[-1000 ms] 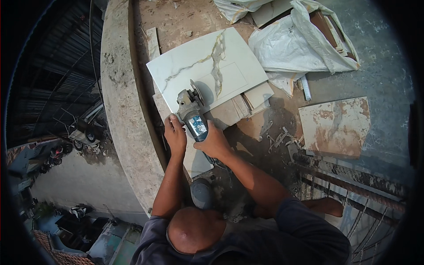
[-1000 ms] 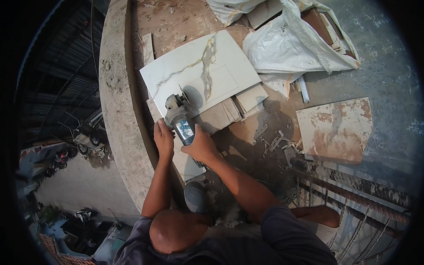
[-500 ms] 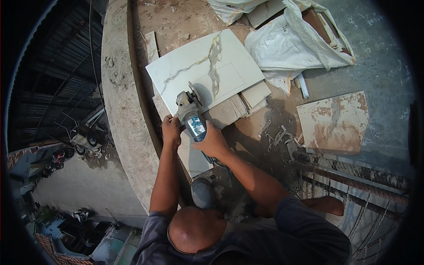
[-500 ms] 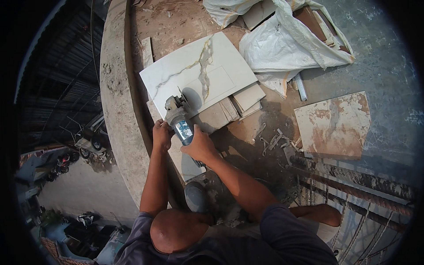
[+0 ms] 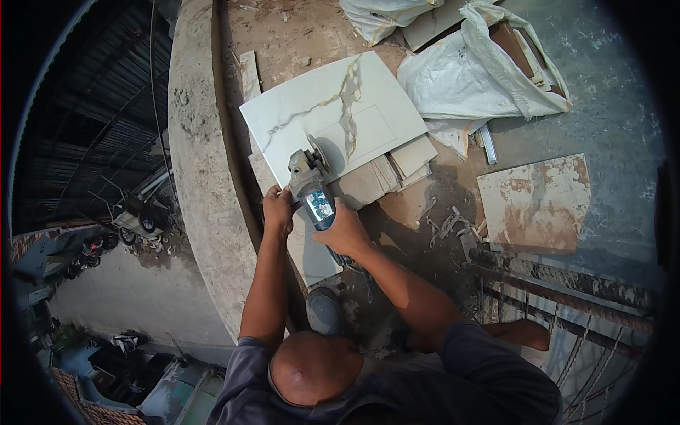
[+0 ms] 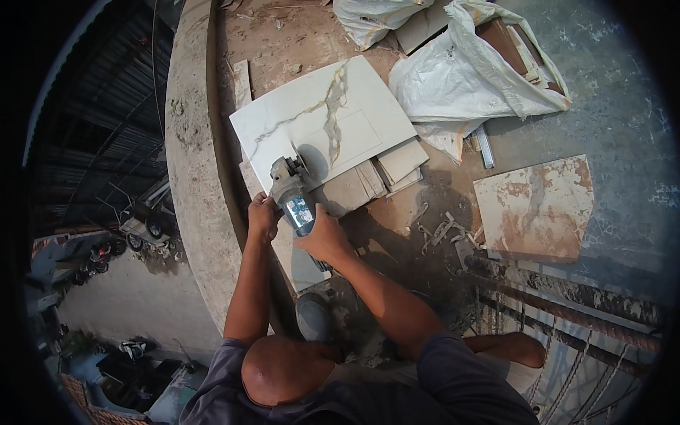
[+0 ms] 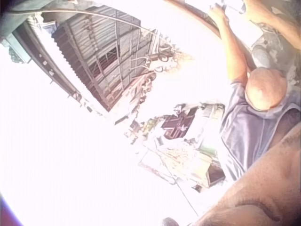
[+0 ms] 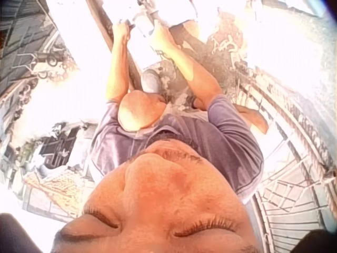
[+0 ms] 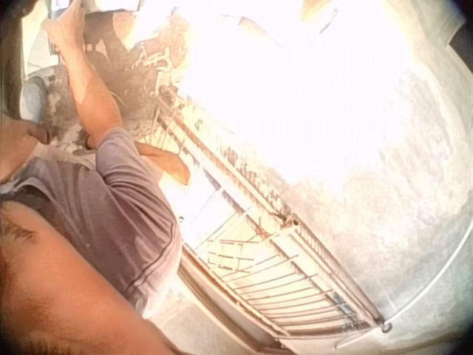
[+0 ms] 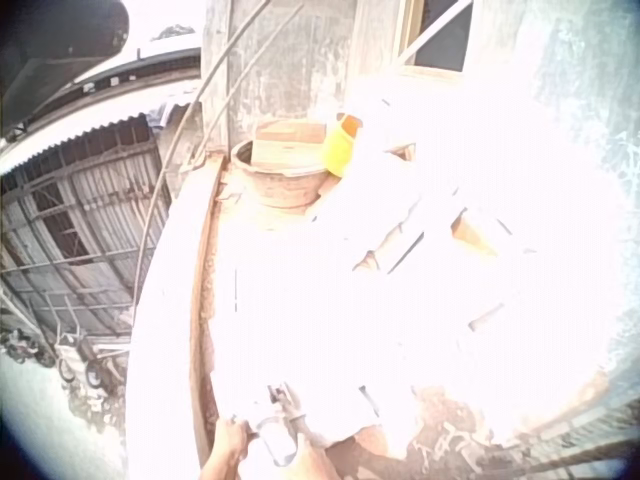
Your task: The person carries a tile out to a ledge and cuts the tile along marked lines using an angle grinder.
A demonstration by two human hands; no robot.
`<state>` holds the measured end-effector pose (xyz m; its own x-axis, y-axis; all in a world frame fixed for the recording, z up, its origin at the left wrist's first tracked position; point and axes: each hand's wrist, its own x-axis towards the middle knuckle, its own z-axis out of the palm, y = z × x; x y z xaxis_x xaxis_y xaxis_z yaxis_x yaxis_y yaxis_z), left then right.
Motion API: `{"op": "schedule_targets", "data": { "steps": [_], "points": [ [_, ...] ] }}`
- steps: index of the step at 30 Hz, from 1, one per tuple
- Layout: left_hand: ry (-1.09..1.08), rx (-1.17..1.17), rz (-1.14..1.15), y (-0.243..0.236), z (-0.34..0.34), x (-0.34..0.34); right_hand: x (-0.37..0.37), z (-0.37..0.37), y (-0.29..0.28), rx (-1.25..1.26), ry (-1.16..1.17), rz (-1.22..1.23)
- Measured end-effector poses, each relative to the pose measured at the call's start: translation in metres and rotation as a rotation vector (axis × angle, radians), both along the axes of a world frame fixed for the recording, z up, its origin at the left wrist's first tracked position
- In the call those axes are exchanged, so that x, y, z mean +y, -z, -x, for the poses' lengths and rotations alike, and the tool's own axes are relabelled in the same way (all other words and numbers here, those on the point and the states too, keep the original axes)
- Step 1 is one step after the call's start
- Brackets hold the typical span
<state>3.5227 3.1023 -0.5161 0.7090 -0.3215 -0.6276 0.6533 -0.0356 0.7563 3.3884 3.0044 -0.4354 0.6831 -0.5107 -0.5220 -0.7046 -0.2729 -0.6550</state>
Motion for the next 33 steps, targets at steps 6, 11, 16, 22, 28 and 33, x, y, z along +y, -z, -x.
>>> {"op": "schedule_targets", "data": {
  "steps": [6,11,16,22,28,33],
  "points": [
    [0.005,-0.005,-0.009,-0.004,0.002,-0.003,-0.002,0.001,0.007,0.020,-0.007,0.009],
    [0.010,-0.007,-0.005,-0.004,0.001,-0.002,0.000,0.000,0.006,0.016,0.003,0.009],
    [0.017,-0.006,-0.012,-0.003,0.001,-0.002,-0.001,0.001,0.002,0.014,0.007,-0.016],
    [0.018,-0.009,-0.016,-0.003,0.000,-0.002,-0.001,0.004,0.003,0.009,0.004,-0.011],
    [0.018,-0.009,-0.030,-0.007,0.001,-0.002,0.000,0.004,0.002,0.019,0.002,-0.002],
    [0.006,-0.002,-0.013,-0.009,0.003,-0.003,-0.001,0.004,0.001,0.025,-0.003,0.001]
  ]
}}
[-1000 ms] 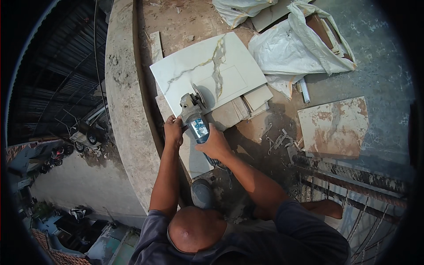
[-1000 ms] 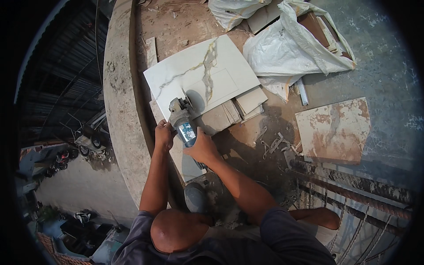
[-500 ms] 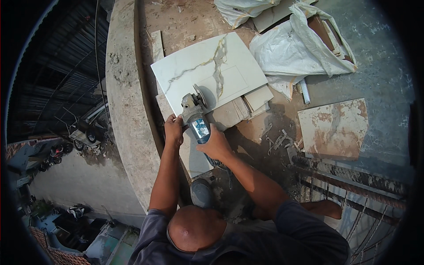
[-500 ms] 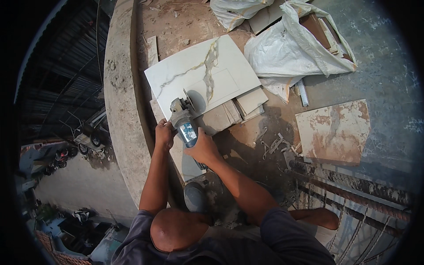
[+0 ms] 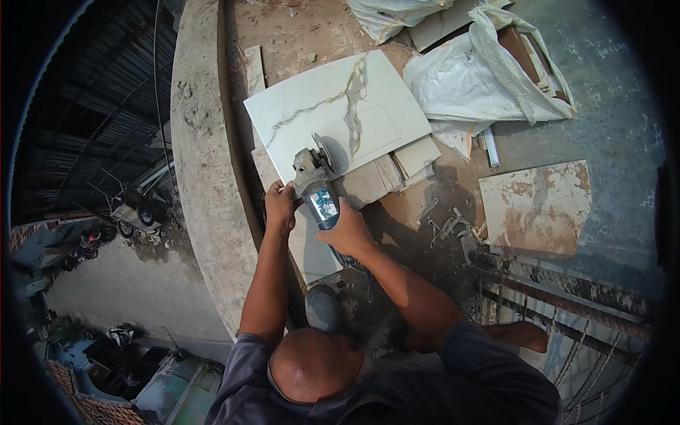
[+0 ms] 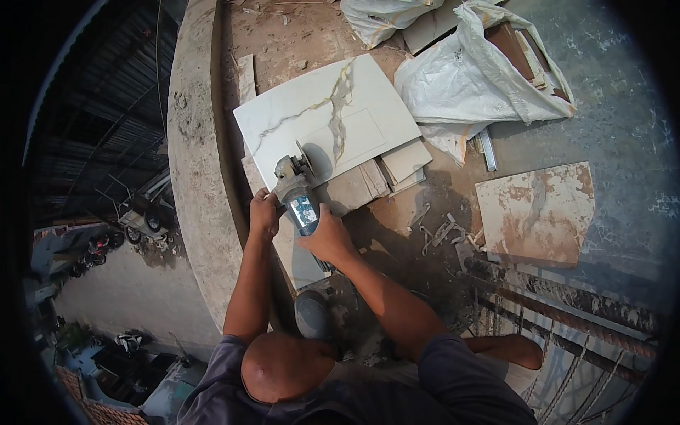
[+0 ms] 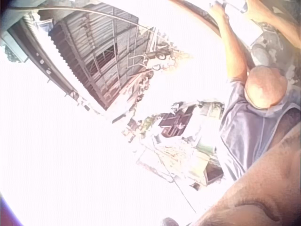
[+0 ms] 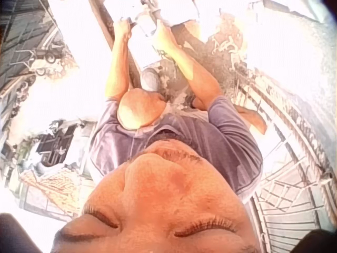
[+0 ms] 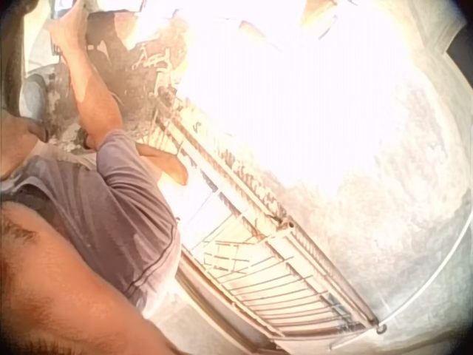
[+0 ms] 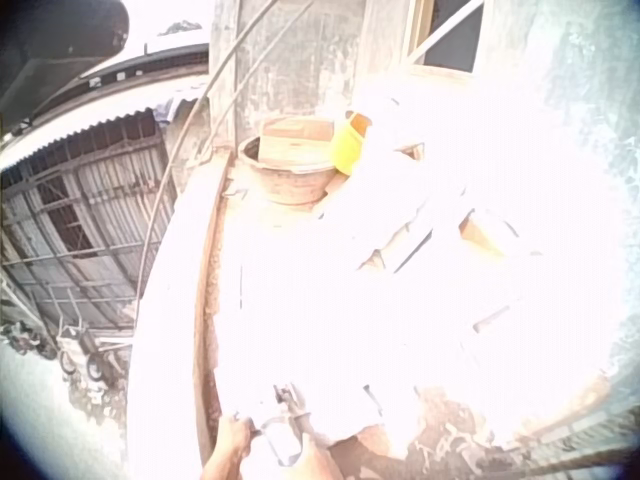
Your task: The person carries a tile out to a ledge and cuts the tile along marked lines using an angle grinder.
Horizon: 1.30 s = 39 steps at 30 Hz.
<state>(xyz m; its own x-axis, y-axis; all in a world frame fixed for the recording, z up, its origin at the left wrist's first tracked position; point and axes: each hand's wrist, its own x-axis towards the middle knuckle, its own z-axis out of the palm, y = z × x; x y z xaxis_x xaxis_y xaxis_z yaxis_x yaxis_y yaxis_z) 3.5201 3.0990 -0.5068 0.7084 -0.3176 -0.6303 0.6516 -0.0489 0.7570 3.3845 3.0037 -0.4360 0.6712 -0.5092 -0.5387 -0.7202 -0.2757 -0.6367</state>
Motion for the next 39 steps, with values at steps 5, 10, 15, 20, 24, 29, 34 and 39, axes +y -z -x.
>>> {"op": "schedule_targets", "data": {
  "steps": [5,10,15,20,24,29,34,39],
  "points": [
    [-0.010,0.008,0.009,0.002,-0.001,0.001,0.001,-0.001,-0.003,0.003,-0.001,-0.018],
    [-0.005,0.007,0.012,0.001,0.001,-0.001,-0.001,0.001,0.001,0.004,-0.005,-0.016],
    [-0.009,-0.001,0.012,0.013,-0.003,0.004,0.002,0.001,0.001,-0.004,-0.002,-0.019],
    [-0.002,-0.004,0.008,0.015,-0.002,0.003,0.002,0.003,0.005,0.002,-0.006,0.021],
    [0.005,-0.011,0.004,0.012,-0.002,0.003,0.001,0.002,-0.001,-0.006,-0.008,-0.021],
    [0.014,-0.006,0.006,0.006,-0.001,0.002,0.000,0.002,-0.001,-0.008,0.006,-0.036],
    [0.002,-0.008,0.006,0.010,-0.002,0.003,0.002,0.002,0.003,-0.022,-0.002,-0.015],
    [-0.014,-0.009,0.009,0.011,-0.001,-0.001,-0.001,0.004,0.004,-0.032,0.003,0.020]
  ]
}}
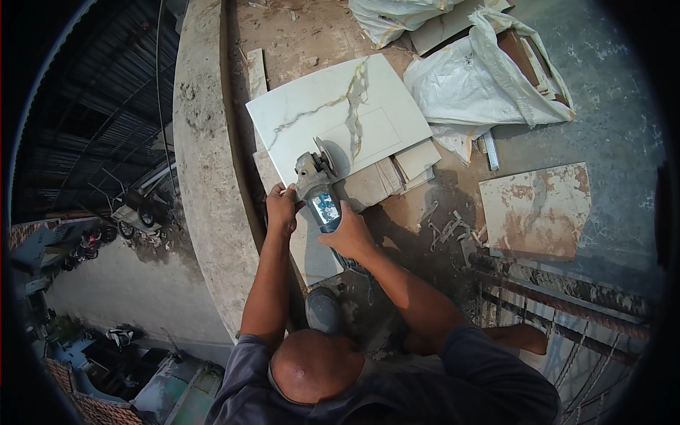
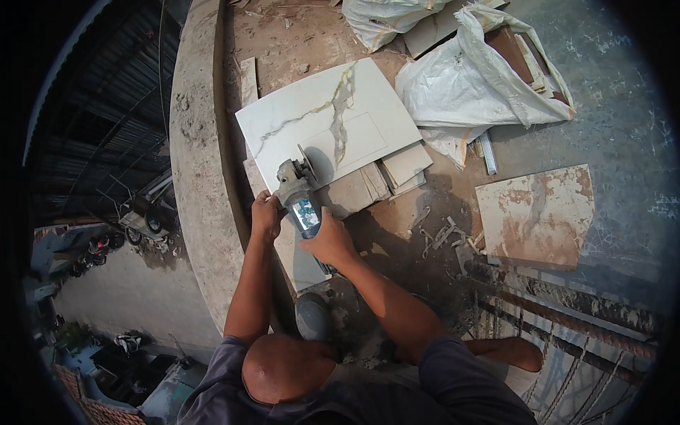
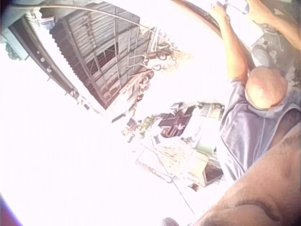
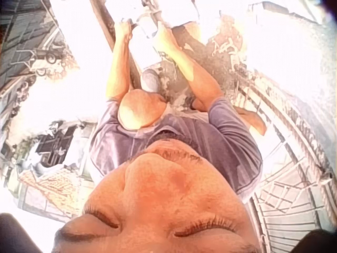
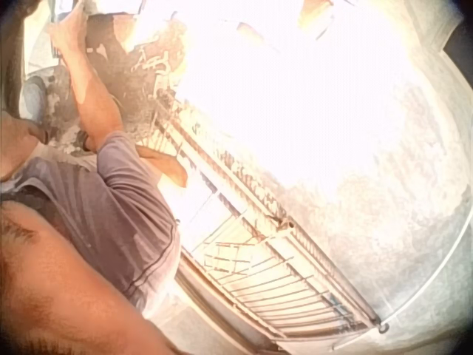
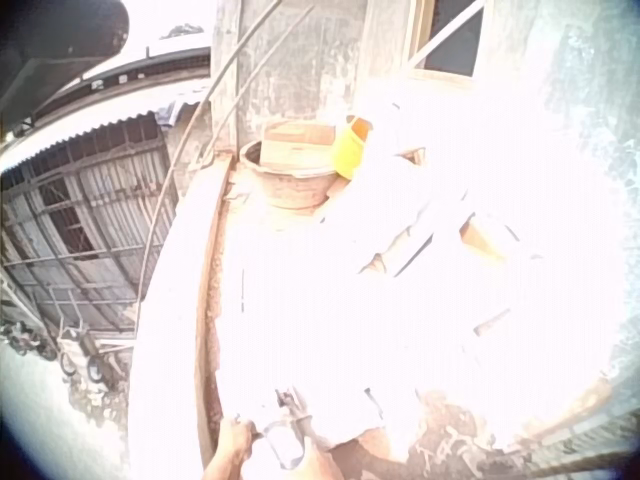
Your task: The person carries a tile out to a ledge and cuts the tile along marked lines using an angle grinder.
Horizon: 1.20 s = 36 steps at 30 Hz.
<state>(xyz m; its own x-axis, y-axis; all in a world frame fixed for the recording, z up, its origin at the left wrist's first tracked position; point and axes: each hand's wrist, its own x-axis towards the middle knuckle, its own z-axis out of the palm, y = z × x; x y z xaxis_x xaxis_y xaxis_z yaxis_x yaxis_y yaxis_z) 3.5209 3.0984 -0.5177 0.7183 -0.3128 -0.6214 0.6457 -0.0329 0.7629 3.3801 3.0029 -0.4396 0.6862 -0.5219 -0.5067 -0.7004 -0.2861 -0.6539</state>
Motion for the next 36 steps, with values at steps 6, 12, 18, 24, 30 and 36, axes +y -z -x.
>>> {"op": "schedule_targets", "data": {
  "steps": [6,12,18,24,30,36],
  "points": [
    [-0.025,-0.003,0.021,0.002,0.000,0.006,0.000,-0.003,-0.025,-0.014,-0.017,-0.063],
    [-0.086,0.047,0.284,0.000,0.021,-0.008,-0.029,0.015,-0.069,-0.211,0.045,0.008],
    [0.073,0.012,0.366,0.011,-0.004,0.020,-0.065,0.033,-0.093,-0.272,0.206,0.069],
    [0.125,0.042,0.310,0.001,-0.021,0.041,-0.080,0.063,-0.100,-0.328,0.275,0.103],
    [-0.287,0.201,0.514,0.020,0.016,0.024,-0.084,0.077,-0.098,-0.327,0.325,0.110],
    [-0.694,0.362,0.885,0.003,0.019,-0.008,-0.085,0.083,-0.096,-0.358,0.354,0.071]
  ]
}}
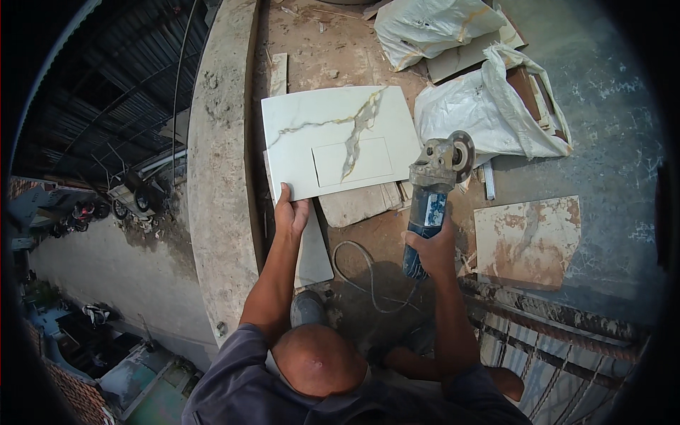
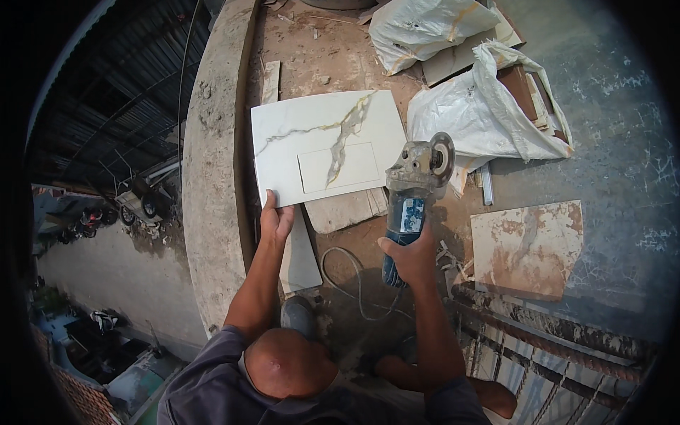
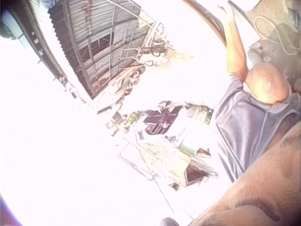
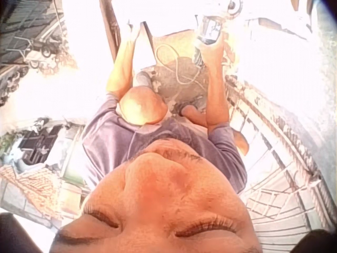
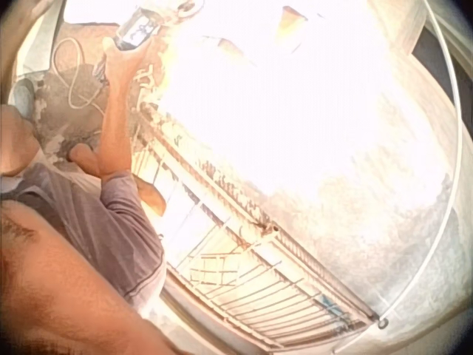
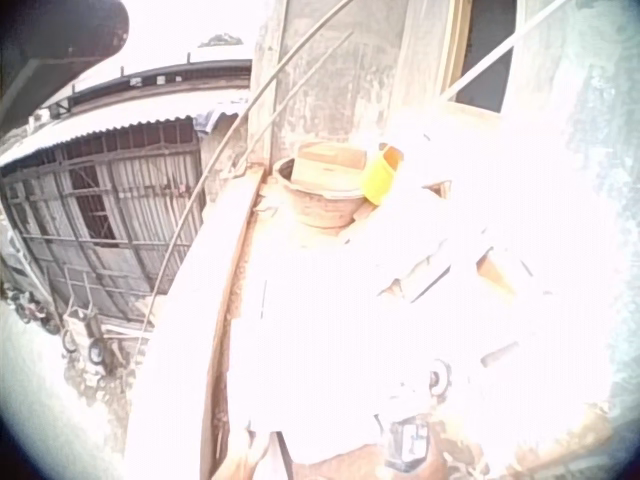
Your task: The person carries a tile out to a ledge and cuts the tile along marked lines using an angle grinder.
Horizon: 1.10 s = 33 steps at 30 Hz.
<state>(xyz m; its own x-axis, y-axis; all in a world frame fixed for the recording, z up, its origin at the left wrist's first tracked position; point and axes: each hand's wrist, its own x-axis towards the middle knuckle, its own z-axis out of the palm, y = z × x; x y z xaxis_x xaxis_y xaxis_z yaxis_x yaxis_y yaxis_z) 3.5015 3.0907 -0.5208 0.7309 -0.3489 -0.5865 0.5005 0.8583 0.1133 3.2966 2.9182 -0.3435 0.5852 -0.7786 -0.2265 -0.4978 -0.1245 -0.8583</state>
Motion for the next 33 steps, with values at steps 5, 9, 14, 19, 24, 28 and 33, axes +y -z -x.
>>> {"op": "schedule_targets", "data": {
  "steps": [5,9,14,19,24,28,33],
  "points": [
    [0.092,-0.073,-0.138,0.012,-0.005,0.012,-0.004,0.012,0.004,0.013,0.009,-0.003],
    [0.199,-0.151,-0.185,0.022,-0.017,0.033,-0.004,0.017,0.003,0.006,0.009,-0.001],
    [0.357,-0.255,-0.356,0.013,-0.044,0.025,-0.007,0.024,0.003,0.034,0.040,-0.011],
    [0.488,-0.281,-0.526,0.018,-0.088,0.013,-0.006,0.022,0.000,0.054,0.035,-0.017],
    [0.387,-0.191,-0.796,0.023,-0.114,-0.018,-0.006,0.019,-0.002,0.020,0.044,0.001],
    [0.289,-0.224,-1.107,0.026,-0.134,-0.037,-0.009,0.022,0.003,0.041,0.033,0.002],
    [0.329,-0.232,-1.285,0.011,-0.168,-0.037,-0.006,0.019,0.003,0.037,0.048,-0.041]
  ]
}}
